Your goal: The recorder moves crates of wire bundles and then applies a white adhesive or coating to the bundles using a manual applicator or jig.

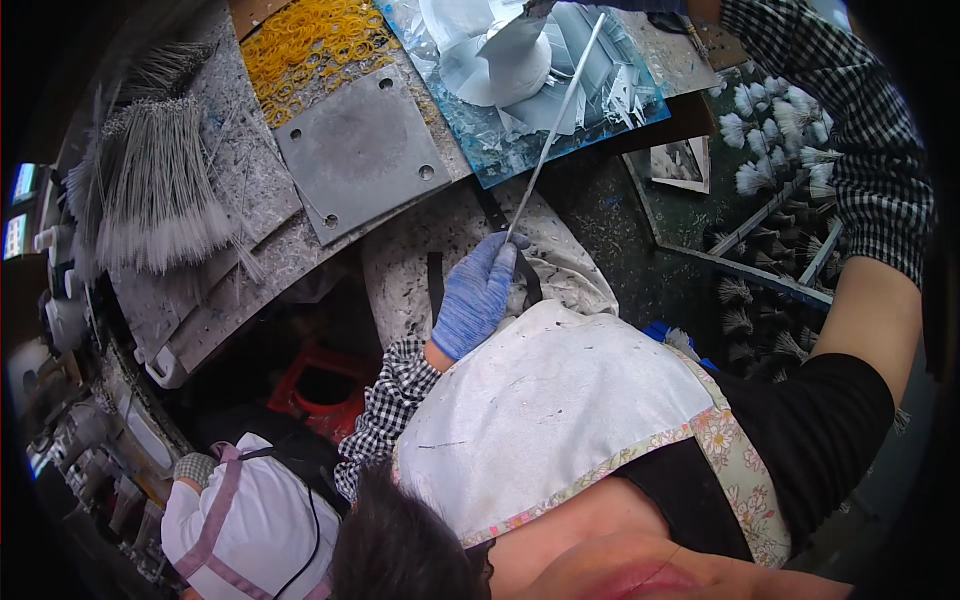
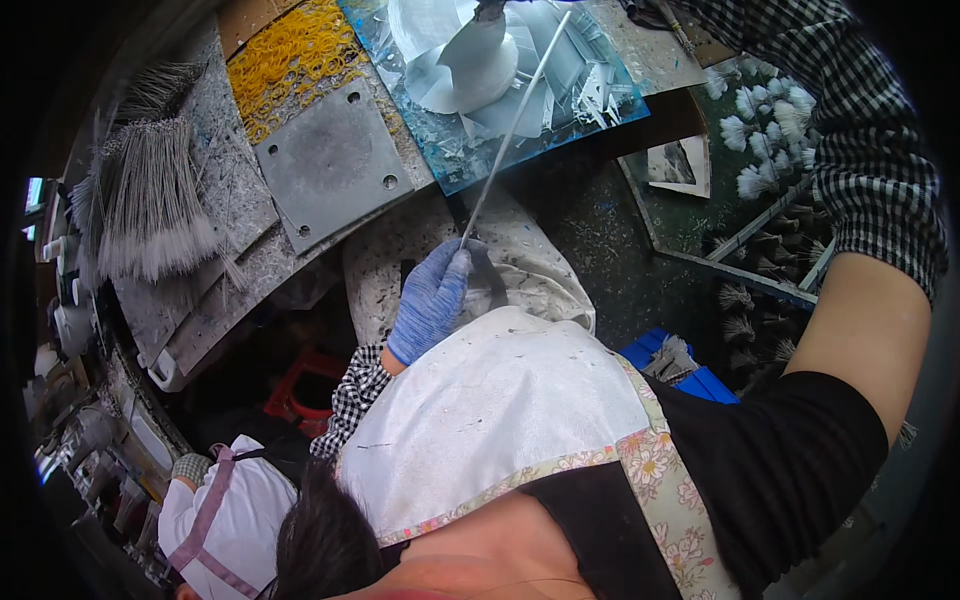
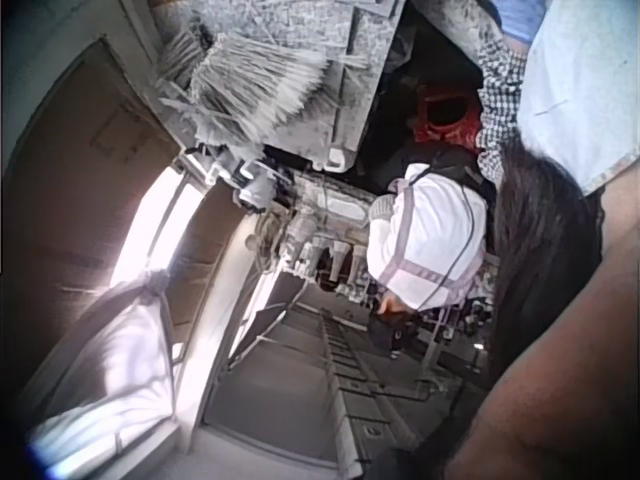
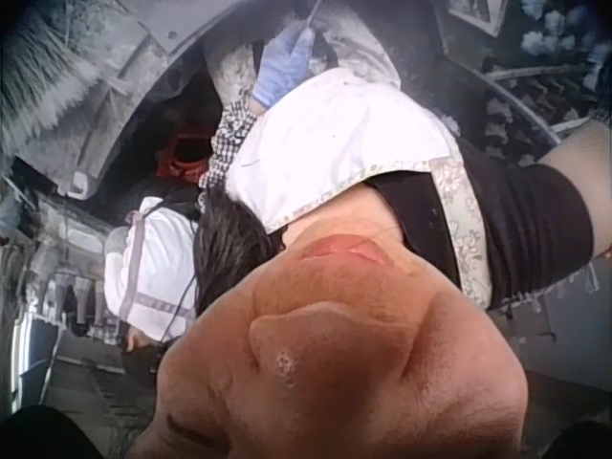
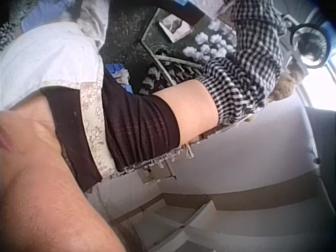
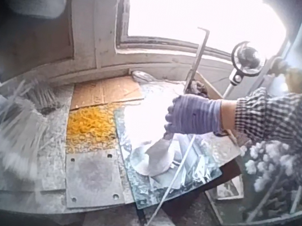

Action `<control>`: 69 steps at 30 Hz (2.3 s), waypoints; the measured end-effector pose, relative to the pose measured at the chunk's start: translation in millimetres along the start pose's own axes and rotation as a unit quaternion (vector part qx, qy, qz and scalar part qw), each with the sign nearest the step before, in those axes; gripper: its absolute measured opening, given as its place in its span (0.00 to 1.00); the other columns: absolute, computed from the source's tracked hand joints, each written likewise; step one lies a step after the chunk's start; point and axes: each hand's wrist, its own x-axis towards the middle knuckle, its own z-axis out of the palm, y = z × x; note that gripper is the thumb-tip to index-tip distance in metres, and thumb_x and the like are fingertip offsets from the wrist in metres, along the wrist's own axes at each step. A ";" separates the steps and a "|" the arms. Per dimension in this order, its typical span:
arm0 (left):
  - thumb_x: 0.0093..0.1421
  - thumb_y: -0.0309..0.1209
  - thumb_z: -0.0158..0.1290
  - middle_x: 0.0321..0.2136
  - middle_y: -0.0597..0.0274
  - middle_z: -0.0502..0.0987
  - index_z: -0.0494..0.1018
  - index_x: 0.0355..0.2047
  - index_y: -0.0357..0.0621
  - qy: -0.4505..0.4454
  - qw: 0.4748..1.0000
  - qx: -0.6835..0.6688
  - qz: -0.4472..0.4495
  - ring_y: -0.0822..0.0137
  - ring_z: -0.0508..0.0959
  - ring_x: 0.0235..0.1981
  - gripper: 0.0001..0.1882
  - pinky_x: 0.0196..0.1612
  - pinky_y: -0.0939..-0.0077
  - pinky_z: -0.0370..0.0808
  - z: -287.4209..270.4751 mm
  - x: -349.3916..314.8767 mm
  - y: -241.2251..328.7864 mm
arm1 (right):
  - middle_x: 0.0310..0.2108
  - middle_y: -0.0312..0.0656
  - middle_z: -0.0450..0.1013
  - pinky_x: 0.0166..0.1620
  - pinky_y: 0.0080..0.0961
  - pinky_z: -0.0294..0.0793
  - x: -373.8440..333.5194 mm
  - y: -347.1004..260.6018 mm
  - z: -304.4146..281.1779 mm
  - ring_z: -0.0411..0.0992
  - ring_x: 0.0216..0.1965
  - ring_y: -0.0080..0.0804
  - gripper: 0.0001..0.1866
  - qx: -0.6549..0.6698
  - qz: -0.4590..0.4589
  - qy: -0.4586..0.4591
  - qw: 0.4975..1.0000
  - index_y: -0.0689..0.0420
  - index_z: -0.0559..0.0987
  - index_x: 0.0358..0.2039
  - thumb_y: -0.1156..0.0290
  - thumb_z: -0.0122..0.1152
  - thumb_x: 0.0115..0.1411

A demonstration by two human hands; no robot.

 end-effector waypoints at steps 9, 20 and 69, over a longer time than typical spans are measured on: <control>0.67 0.33 0.47 0.31 0.50 0.81 0.76 0.43 0.39 0.031 0.997 0.070 0.029 0.59 0.82 0.30 0.13 0.35 0.70 0.76 -19.3 -9.6 12.5 | 0.26 0.35 0.79 0.31 0.34 0.74 -46.9 61.8 71.5 0.77 0.28 0.37 0.12 0.215 0.203 -0.158 0.942 0.43 0.84 0.32 0.61 0.70 0.43; 0.66 0.30 0.48 0.23 0.61 0.77 0.77 0.42 0.37 0.052 0.987 0.150 0.028 0.77 0.72 0.24 0.12 0.31 0.80 0.71 -38.7 -10.4 5.8 | 0.27 0.38 0.79 0.33 0.34 0.74 -20.6 54.4 56.4 0.77 0.29 0.36 0.16 0.300 0.166 -0.186 0.921 0.42 0.84 0.36 0.58 0.69 0.45; 0.70 0.35 0.46 0.17 0.77 0.63 0.73 0.50 0.38 -0.047 0.954 -0.259 -0.141 0.87 0.57 0.15 0.16 0.16 0.89 0.54 1.7 30.2 -9.2 | 0.34 0.45 0.79 0.44 0.36 0.76 -127.6 -204.4 -12.3 0.78 0.37 0.42 0.21 0.306 0.706 -0.243 0.591 0.48 0.81 0.47 0.50 0.55 0.60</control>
